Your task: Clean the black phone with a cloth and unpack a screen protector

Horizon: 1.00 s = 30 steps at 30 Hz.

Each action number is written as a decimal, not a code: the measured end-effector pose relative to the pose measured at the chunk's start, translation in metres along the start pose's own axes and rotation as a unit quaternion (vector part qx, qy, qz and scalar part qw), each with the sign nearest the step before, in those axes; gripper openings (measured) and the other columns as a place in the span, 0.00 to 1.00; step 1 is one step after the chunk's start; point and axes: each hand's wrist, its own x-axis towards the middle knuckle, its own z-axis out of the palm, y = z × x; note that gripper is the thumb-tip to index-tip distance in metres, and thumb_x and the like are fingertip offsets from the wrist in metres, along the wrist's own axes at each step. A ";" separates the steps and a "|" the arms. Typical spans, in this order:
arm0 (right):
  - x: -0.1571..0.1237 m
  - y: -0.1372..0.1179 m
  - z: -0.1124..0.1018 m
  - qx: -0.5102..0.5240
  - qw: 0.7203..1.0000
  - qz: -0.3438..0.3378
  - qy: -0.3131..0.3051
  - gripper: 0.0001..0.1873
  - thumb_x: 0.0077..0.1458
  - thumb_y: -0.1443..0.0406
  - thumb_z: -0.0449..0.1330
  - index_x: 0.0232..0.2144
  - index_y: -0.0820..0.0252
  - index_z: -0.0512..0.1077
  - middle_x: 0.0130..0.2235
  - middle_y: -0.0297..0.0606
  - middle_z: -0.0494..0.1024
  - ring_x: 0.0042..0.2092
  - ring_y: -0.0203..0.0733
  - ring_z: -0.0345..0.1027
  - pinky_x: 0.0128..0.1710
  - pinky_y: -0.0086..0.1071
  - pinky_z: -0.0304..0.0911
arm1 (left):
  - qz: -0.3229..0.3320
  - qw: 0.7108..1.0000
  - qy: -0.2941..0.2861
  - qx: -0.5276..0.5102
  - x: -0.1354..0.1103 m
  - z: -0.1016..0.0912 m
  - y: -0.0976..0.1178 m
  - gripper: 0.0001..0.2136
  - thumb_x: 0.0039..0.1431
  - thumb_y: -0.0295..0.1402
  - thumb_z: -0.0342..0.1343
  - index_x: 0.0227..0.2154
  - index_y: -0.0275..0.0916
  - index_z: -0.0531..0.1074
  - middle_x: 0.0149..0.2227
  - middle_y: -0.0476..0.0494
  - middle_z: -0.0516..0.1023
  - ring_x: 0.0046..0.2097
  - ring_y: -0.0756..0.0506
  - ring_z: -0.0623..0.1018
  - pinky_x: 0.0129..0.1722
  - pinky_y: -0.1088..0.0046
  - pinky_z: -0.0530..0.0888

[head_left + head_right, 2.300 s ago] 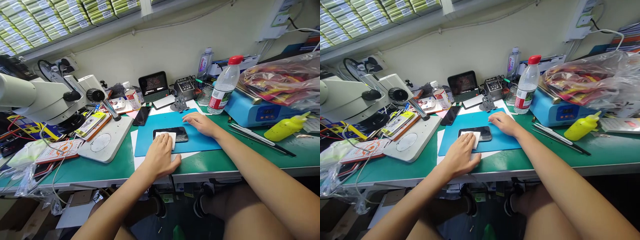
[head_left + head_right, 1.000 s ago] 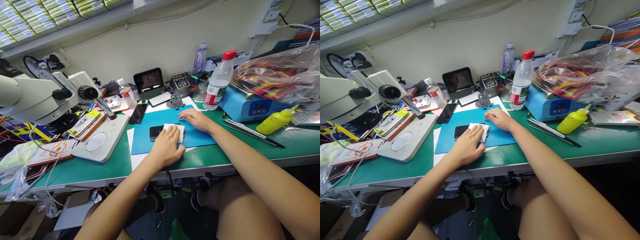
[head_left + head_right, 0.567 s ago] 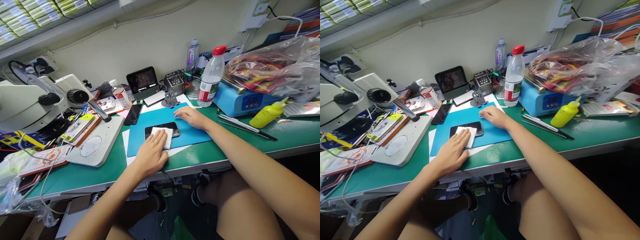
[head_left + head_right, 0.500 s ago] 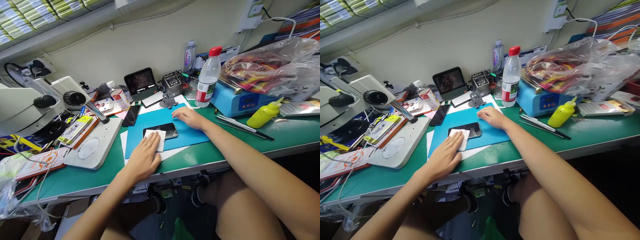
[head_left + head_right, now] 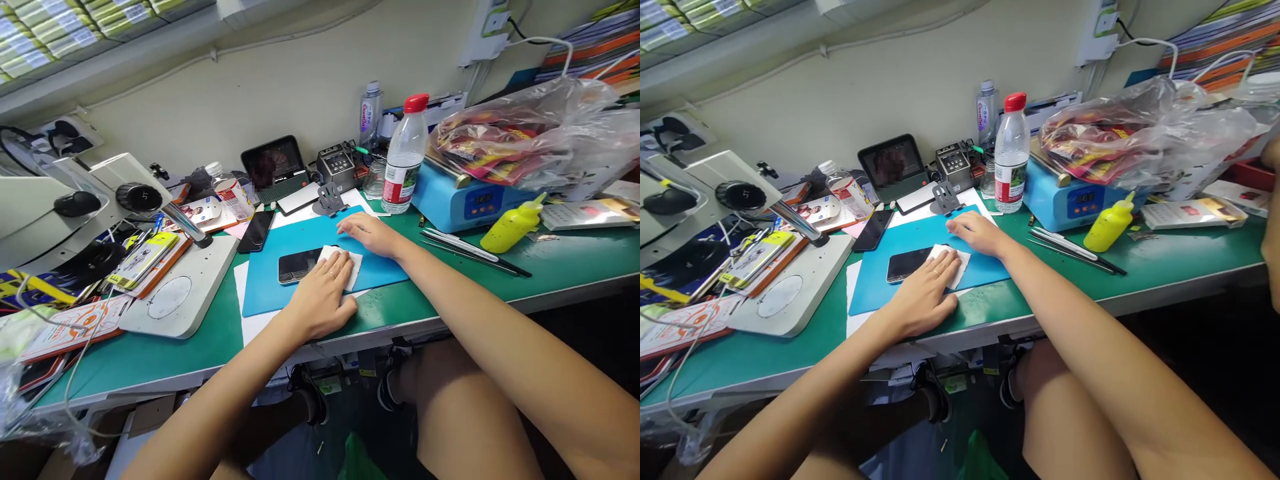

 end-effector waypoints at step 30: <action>0.006 -0.003 -0.001 -0.001 0.998 0.058 0.007 0.37 0.57 0.35 0.44 0.32 0.53 0.79 0.46 0.46 0.81 0.54 0.60 0.70 0.59 0.56 0.58 | -0.110 0.993 0.052 -0.005 -0.065 -0.002 -0.032 0.30 0.65 0.38 0.42 0.67 0.28 0.53 0.71 0.34 0.49 0.71 0.40 0.52 0.69 0.58 0.54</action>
